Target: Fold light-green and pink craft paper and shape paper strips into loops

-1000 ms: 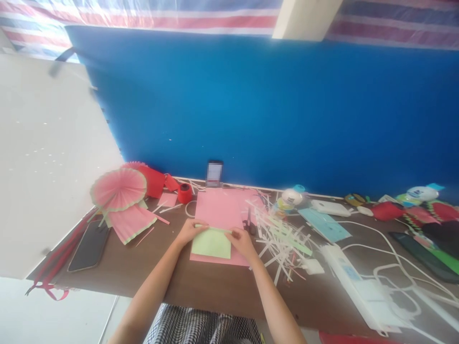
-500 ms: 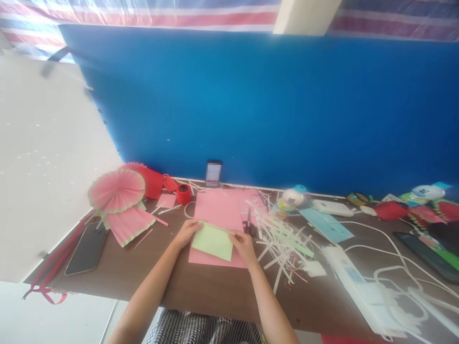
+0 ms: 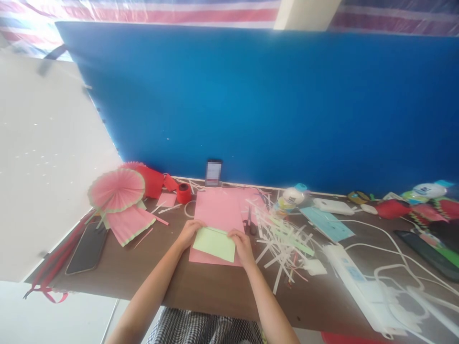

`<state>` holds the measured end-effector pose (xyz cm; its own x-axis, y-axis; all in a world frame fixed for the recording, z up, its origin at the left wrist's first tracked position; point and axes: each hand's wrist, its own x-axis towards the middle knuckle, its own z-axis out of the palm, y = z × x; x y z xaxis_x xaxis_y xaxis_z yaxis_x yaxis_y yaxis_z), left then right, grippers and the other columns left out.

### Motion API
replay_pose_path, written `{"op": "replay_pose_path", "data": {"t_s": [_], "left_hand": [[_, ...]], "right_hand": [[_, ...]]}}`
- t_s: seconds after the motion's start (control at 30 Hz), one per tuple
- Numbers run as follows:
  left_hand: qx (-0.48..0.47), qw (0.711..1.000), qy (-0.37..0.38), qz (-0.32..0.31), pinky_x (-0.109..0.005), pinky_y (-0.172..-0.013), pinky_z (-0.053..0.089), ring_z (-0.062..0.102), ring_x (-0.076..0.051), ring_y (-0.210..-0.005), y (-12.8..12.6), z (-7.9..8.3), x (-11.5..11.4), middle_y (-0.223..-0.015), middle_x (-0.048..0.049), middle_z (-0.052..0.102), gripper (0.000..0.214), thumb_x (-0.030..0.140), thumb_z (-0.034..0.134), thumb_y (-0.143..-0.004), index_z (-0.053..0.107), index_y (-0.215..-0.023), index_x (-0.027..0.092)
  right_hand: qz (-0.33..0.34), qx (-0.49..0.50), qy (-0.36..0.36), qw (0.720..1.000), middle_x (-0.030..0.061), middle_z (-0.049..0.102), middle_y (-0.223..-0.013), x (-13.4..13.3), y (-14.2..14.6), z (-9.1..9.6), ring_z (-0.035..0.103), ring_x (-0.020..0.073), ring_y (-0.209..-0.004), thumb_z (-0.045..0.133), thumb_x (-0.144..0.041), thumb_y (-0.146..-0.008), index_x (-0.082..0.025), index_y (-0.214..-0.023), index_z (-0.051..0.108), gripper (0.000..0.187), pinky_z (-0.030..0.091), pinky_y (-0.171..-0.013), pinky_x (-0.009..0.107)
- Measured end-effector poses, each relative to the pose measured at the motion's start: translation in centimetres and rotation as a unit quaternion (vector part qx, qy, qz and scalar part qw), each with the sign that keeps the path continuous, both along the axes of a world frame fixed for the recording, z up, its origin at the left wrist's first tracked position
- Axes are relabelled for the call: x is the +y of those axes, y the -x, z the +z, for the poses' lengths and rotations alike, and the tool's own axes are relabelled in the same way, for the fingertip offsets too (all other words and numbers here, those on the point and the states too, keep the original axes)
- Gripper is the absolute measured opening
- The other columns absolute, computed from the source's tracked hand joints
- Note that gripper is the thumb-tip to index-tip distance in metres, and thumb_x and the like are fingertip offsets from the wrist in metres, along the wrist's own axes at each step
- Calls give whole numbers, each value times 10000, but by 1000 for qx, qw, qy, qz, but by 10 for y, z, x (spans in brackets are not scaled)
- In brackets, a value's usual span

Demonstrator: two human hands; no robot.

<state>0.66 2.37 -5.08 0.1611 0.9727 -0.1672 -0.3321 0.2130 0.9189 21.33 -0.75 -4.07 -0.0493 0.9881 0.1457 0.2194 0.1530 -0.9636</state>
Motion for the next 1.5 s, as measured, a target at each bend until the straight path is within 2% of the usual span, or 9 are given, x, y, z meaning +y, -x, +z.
{"op": "replay_pose_path", "data": {"t_s": [0.13, 0.27, 0.37, 0.43, 0.53, 0.67, 0.87, 0.97, 1.5], "left_hand": [[65, 997, -38, -12, -218, -547, 384, 537, -113, -553, 0, -3, -2, -614, -24, 626, 207, 294, 661, -604, 662, -692, 107], [123, 990, -67, -8, -228, -539, 405, 559, -130, -559, 0, -5, -2, -643, -31, 644, 416, 365, 648, -645, 620, -977, 115], [182, 975, -126, 17, -235, -577, 422, 584, -152, -640, -2, -5, -2, -728, -62, 665, 313, 380, 619, -677, 655, -855, 126], [210, 964, -161, 23, -239, -606, 431, 593, -164, -683, -4, -3, -3, -768, -73, 672, 264, 377, 610, -687, 665, -779, 135], [233, 954, -184, 27, -247, -628, 438, 597, -169, -691, -4, -1, -5, -764, -70, 677, 247, 369, 596, -702, 669, -764, 142], [257, 945, -200, 40, -247, -628, 437, 591, -164, -682, -2, 0, -6, -752, -67, 679, 248, 366, 590, -705, 673, -740, 135], [266, 942, -197, -50, -216, -548, 415, 566, -135, -610, 1, 1, -6, -732, -55, 671, 343, 388, 608, -690, 664, -893, 117], [266, 932, -220, -110, -223, -591, 425, 579, -149, -658, -1, 4, -8, -752, -65, 679, 314, 392, 588, -711, 684, -809, 110], [312, 907, -245, -145, -230, -652, 430, 597, -161, -699, -3, 7, -11, -762, -63, 687, 333, 389, 501, -778, 689, -773, 115]], "right_hand": [[41, -20, -15, 999, 11, 547, -680, 0, -5, 4, 528, 170, -699, 445, -276, -740, -202, -618, 567, 188, 416, -689, 300], [21, -63, -67, 995, 55, 556, -956, 2, -16, 12, 519, 209, -933, 450, -253, -742, -207, -666, 610, 183, 389, -839, 353], [-27, -146, -131, 980, 73, 525, -1072, 3, -12, 22, 468, 225, -1042, 458, -234, -749, -214, -824, 632, 190, 330, -923, 386], [23, -222, -152, 963, 74, 554, -1042, 5, -2, 29, 479, 221, -1019, 486, -250, -764, -220, -937, 621, 222, 334, -915, 380], [106, -301, -130, 939, 57, 598, -953, 10, 14, 35, 521, 202, -918, 479, -285, -802, -229, -941, 616, 203, 379, -833, 348], [145, -303, -102, 936, 37, 586, -850, 19, 21, 33, 538, 162, -811, 396, -265, -857, -205, -851, 593, 207, 402, -727, 283], [164, -315, -98, 930, 27, 560, -783, 22, 15, 31, 526, 149, -758, 374, -209, -855, -190, -771, 559, 204, 384, -681, 260], [176, -333, -83, 922, 24, 570, -760, 19, 13, 34, 523, 149, -723, 434, -260, -830, -190, -742, 569, 176, 376, -646, 251], [201, -403, -33, 892, 22, 631, -693, 15, 20, 41, 528, 145, -622, 450, -362, -810, -197, -727, 637, 263, 305, -555, 223]]}}
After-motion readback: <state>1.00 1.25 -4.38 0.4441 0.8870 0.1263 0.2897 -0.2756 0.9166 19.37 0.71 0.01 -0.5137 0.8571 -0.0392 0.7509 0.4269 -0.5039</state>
